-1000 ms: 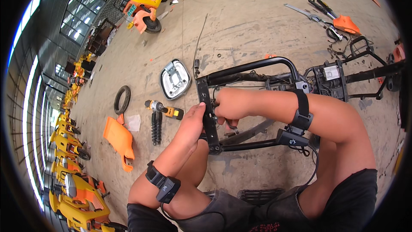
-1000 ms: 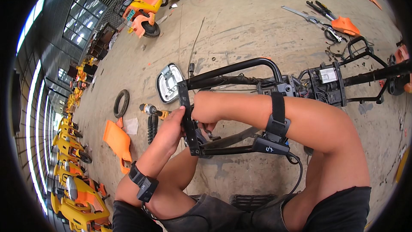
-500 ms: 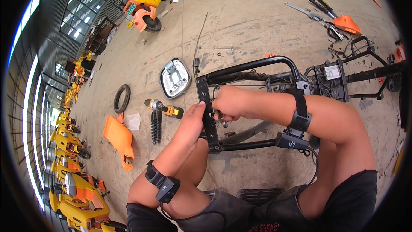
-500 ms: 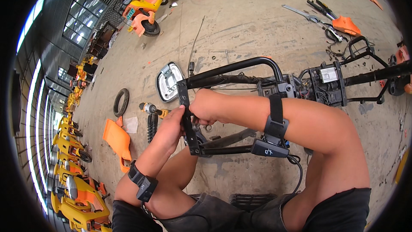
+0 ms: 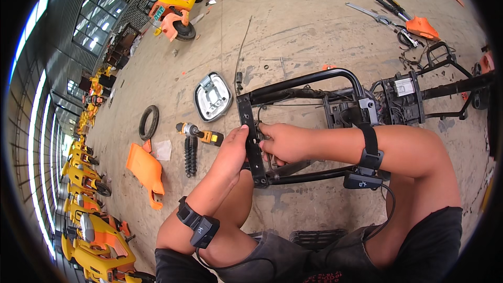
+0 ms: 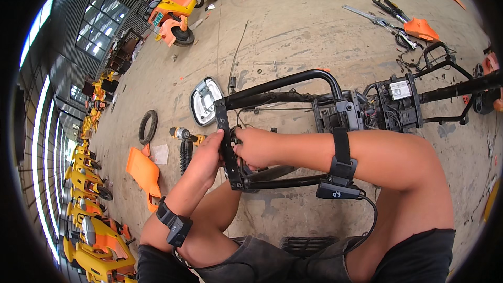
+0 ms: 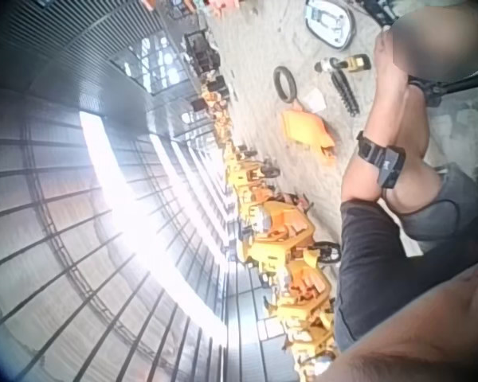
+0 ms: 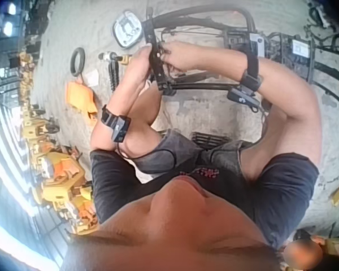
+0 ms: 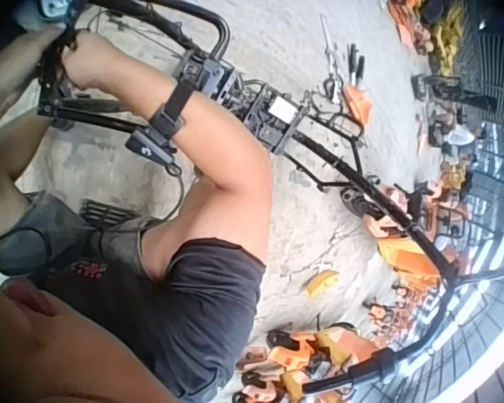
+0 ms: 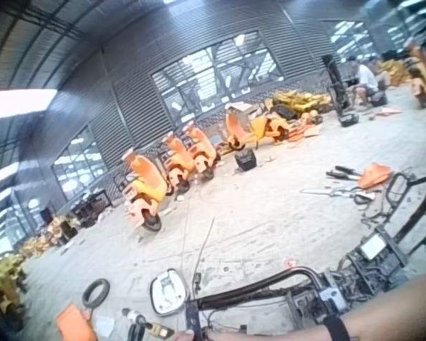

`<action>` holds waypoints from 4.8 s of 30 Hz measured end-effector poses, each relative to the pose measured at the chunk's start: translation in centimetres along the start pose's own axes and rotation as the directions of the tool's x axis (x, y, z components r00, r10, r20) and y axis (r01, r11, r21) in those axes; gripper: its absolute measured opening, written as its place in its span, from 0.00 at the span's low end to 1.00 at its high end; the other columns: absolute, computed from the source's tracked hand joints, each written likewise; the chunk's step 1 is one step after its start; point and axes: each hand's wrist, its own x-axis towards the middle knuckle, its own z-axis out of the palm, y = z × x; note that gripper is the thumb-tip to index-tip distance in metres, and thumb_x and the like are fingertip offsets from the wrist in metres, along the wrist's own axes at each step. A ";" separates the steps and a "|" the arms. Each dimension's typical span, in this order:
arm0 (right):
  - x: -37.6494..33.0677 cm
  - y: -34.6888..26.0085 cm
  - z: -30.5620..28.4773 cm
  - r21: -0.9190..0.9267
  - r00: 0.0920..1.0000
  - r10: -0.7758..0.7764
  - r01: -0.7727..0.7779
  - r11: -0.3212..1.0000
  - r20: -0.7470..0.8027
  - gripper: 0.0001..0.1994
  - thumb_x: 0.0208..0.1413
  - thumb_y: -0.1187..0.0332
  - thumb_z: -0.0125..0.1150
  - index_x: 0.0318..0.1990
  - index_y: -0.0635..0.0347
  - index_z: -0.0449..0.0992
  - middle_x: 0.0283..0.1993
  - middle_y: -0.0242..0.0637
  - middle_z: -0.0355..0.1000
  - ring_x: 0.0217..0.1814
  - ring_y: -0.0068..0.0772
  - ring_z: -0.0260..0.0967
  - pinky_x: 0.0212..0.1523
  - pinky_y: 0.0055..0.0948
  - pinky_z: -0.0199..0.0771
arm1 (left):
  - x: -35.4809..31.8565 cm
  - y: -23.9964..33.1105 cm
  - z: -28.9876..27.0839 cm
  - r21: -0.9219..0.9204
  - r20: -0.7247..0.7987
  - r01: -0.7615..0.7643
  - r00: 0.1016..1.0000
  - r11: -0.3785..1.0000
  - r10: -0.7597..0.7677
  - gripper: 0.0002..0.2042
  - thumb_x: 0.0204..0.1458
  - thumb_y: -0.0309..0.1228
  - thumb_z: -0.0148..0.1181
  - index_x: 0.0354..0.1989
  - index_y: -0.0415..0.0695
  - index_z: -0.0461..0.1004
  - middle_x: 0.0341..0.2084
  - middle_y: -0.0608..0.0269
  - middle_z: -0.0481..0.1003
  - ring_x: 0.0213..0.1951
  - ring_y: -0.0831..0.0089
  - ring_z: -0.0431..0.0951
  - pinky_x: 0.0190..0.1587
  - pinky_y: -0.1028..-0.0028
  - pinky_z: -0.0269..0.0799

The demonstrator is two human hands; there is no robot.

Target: The person assembles a black metal frame for a scooter, attaching a cable and securing it with screws. The person uses a screwdriver to tighten the screws and checks the assembly.

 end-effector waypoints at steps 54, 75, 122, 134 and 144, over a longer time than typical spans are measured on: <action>-0.2 -6.4 -5.5 -0.526 0.968 -0.179 0.062 0.848 -0.175 0.18 0.55 0.62 0.52 0.25 0.71 0.77 0.20 0.45 0.75 0.22 0.39 0.74 0.31 0.38 0.75 | 0.7 -1.2 -0.7 0.048 -0.046 0.000 0.999 0.999 0.002 0.18 0.67 0.42 0.43 0.51 0.40 0.70 0.27 0.71 0.72 0.25 0.82 0.68 0.27 0.80 0.61; 1.1 -2.8 -2.0 -0.695 0.814 -0.550 0.284 0.660 -0.189 0.10 0.58 0.65 0.56 0.39 0.64 0.70 0.30 0.52 0.73 0.33 0.55 0.74 0.33 0.46 0.74 | 0.5 -1.2 -0.7 0.016 -0.024 -0.014 1.000 1.000 0.015 0.17 0.67 0.42 0.43 0.50 0.41 0.70 0.27 0.71 0.73 0.25 0.82 0.69 0.27 0.80 0.62; 3.8 1.3 0.9 -0.363 0.868 -0.128 -0.064 0.929 -0.479 0.12 0.60 0.69 0.52 0.30 0.71 0.75 0.24 0.42 0.76 0.20 0.29 0.72 0.23 0.31 0.71 | 3.6 -2.6 -1.0 0.547 -0.006 -0.197 0.971 0.814 0.238 0.26 0.57 0.45 0.51 0.46 0.28 0.72 0.43 0.37 0.76 0.47 0.44 0.77 0.51 0.59 0.71; 2.6 -0.6 1.9 -0.148 0.842 0.079 -0.185 0.972 -0.534 0.17 0.62 0.58 0.58 0.29 0.64 0.74 0.20 0.33 0.69 0.18 0.21 0.62 0.18 0.24 0.60 | 0.1 -0.1 -1.4 0.511 -0.059 -0.208 0.959 0.834 0.276 0.27 0.57 0.43 0.52 0.55 0.32 0.65 0.54 0.38 0.69 0.55 0.46 0.72 0.56 0.58 0.70; 3.1 -0.7 3.0 -0.340 0.873 -0.094 -0.086 0.937 -0.480 0.13 0.58 0.62 0.59 0.28 0.63 0.76 0.21 0.31 0.71 0.22 0.19 0.66 0.23 0.24 0.67 | 0.0 -1.1 -3.7 0.505 -0.027 -0.336 0.915 0.795 0.403 0.26 0.55 0.44 0.53 0.47 0.27 0.71 0.45 0.31 0.74 0.50 0.42 0.75 0.54 0.56 0.70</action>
